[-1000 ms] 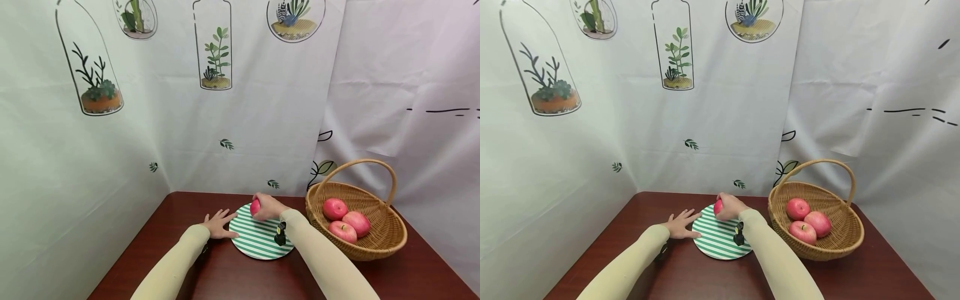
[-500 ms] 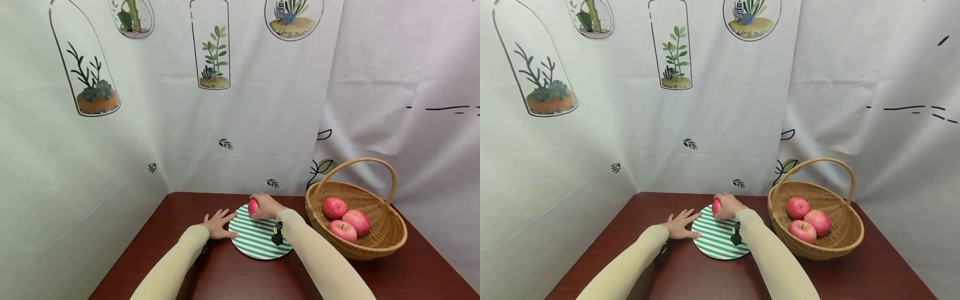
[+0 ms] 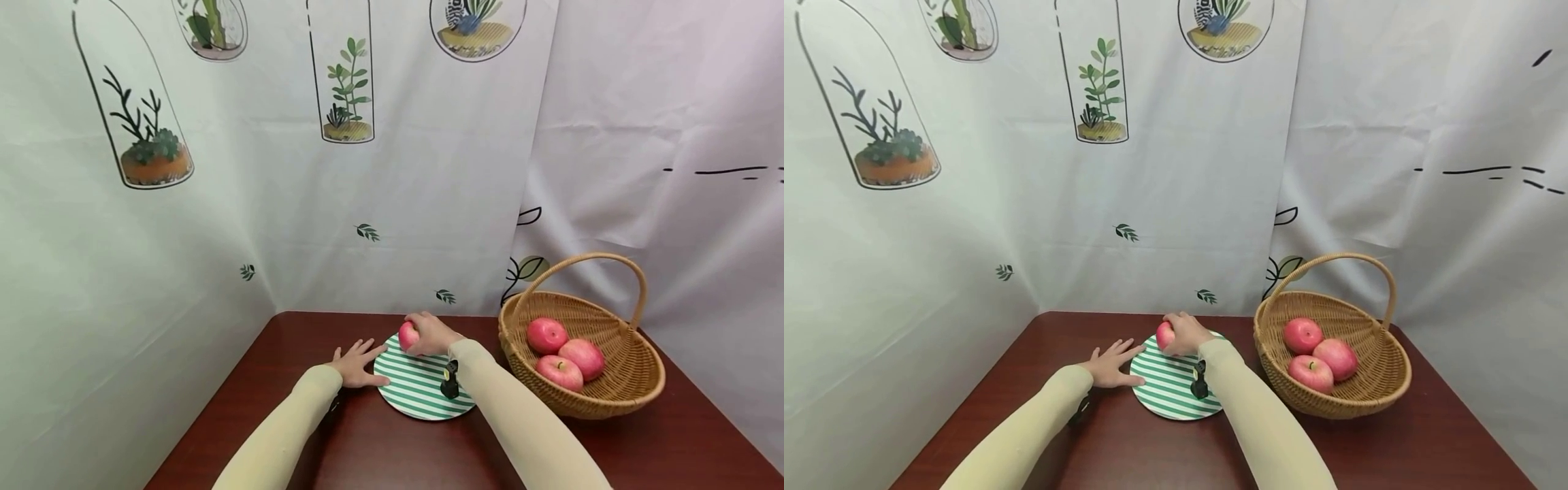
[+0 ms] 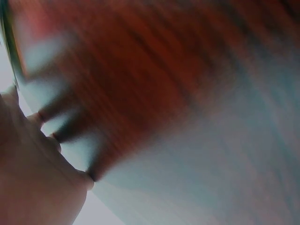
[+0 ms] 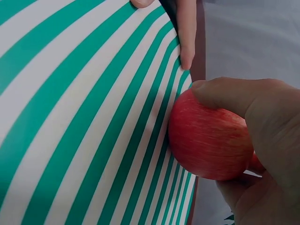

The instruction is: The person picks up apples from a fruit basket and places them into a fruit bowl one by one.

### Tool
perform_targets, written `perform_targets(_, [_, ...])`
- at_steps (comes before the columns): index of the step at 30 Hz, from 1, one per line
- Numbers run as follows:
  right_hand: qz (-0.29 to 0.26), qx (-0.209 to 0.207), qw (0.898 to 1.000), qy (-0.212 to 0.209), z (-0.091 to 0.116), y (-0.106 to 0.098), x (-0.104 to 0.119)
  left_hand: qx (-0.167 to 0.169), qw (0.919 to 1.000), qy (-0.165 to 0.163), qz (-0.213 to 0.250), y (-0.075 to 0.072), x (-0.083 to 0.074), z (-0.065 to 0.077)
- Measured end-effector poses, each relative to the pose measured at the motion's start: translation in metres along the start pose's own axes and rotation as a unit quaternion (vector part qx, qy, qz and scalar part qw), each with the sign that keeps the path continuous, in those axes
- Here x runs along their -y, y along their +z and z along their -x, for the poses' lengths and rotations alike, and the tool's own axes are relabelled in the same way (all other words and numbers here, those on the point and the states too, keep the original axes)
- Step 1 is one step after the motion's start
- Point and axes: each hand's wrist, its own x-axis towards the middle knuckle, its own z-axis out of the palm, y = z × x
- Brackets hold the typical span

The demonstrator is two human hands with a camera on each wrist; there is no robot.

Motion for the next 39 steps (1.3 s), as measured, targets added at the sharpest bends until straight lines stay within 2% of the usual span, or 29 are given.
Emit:
perform_targets(9, [-0.001,0.018,1.000,0.006,0.002,0.007,0.002,-0.003,0.9999,-0.007,-0.011,0.004,0.004,-0.006])
perform_targets(24, [-0.025,-0.001,0.999,0.046,-0.004,0.013,-0.003,-0.010,0.9999,-0.004,-0.001,0.011,0.012,-0.013])
perform_targets(31, [-0.033,-0.002,0.998,0.052,-0.004,0.013,-0.004,-0.010,1.0000,0.000,0.000,0.006,0.005,-0.007])
perform_targets(39, [-0.036,-0.003,0.998,0.046,-0.003,0.011,-0.003,-0.013,0.9998,0.011,0.007,0.008,0.012,-0.011])
